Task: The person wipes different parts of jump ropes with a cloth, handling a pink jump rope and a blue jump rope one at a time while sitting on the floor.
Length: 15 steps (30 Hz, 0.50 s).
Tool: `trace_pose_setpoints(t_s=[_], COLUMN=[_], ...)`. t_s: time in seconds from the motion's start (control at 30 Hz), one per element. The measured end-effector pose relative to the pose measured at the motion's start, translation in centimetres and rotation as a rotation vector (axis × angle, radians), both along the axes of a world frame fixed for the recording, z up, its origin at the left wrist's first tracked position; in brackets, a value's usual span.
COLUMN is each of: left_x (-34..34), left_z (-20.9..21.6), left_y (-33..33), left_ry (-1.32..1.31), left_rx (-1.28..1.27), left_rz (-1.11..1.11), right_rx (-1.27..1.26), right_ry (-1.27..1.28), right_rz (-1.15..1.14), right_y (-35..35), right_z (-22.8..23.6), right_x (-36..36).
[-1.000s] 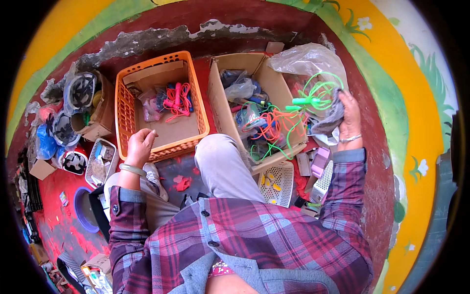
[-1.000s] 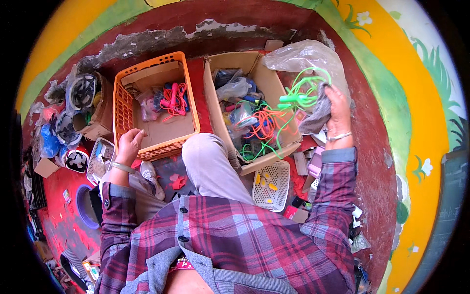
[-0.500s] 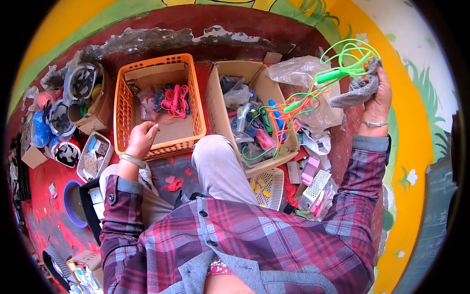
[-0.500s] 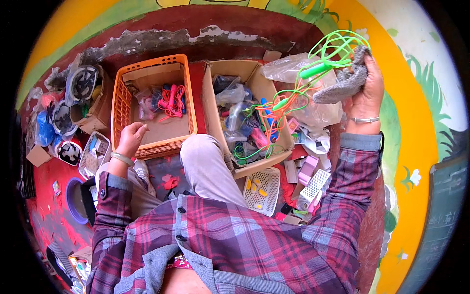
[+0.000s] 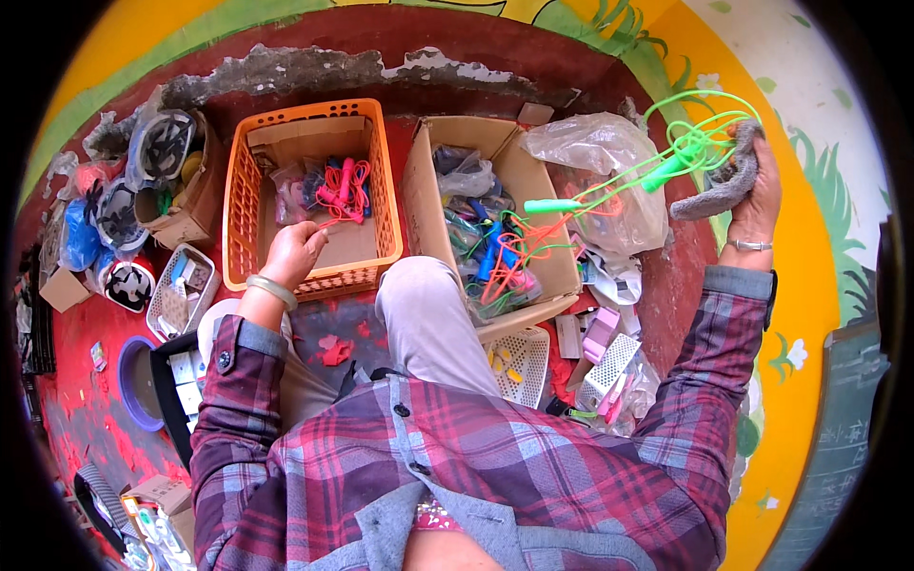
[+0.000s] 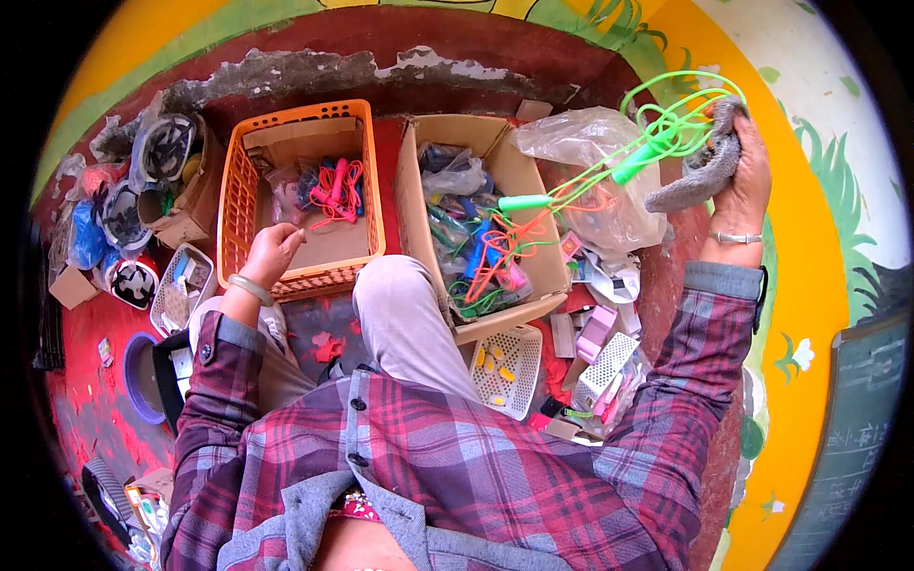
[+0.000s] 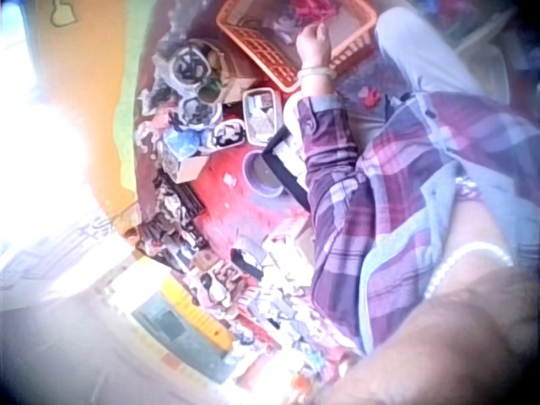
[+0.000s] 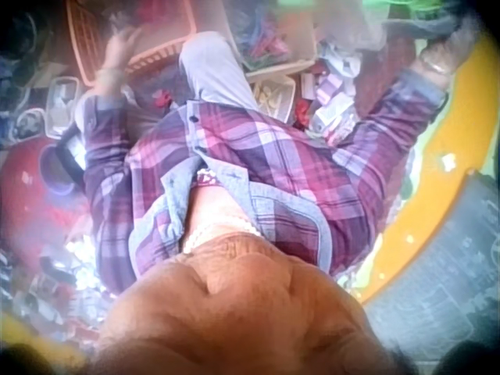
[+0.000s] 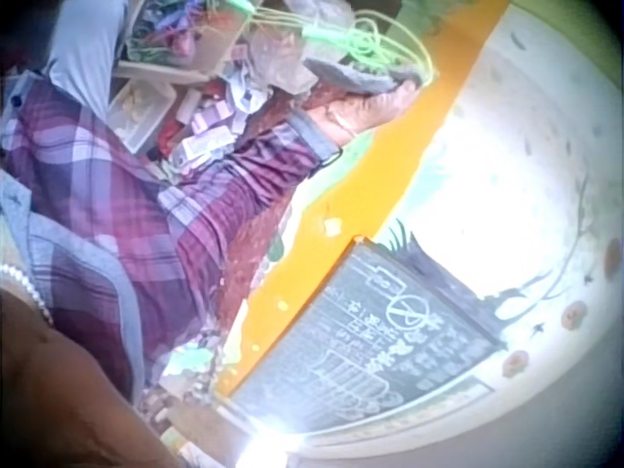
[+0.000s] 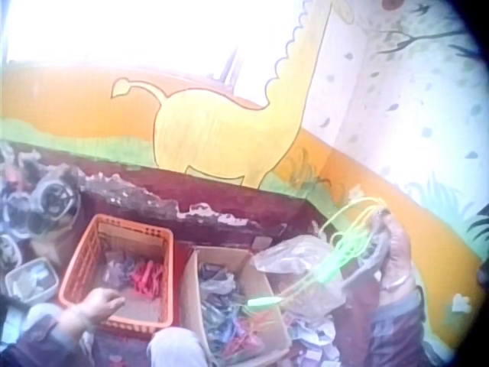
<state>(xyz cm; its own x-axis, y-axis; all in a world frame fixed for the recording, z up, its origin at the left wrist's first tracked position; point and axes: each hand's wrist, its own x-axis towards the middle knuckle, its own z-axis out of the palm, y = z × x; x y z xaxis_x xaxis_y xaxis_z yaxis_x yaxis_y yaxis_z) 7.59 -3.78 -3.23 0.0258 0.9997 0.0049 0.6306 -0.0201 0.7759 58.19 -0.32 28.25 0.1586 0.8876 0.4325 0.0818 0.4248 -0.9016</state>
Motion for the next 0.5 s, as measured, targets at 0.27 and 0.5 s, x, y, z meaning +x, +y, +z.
trace_pose_setpoints(t_s=[0.27, 0.5], left_x=[0.7, 0.9], left_z=[-0.5, -0.5], left_y=[0.1, 0.0], left_ry=[-0.004, -0.002], left_rx=[-0.01, -0.003], left_rz=[-0.01, -0.024], right_rx=[0.073, -0.547], right_ry=[0.102, -0.182], right_rz=[0.171, 0.009], right_y=[-1.5, 1.3], right_z=[-0.2, -9.7], right_x=[0.4, 7.4])
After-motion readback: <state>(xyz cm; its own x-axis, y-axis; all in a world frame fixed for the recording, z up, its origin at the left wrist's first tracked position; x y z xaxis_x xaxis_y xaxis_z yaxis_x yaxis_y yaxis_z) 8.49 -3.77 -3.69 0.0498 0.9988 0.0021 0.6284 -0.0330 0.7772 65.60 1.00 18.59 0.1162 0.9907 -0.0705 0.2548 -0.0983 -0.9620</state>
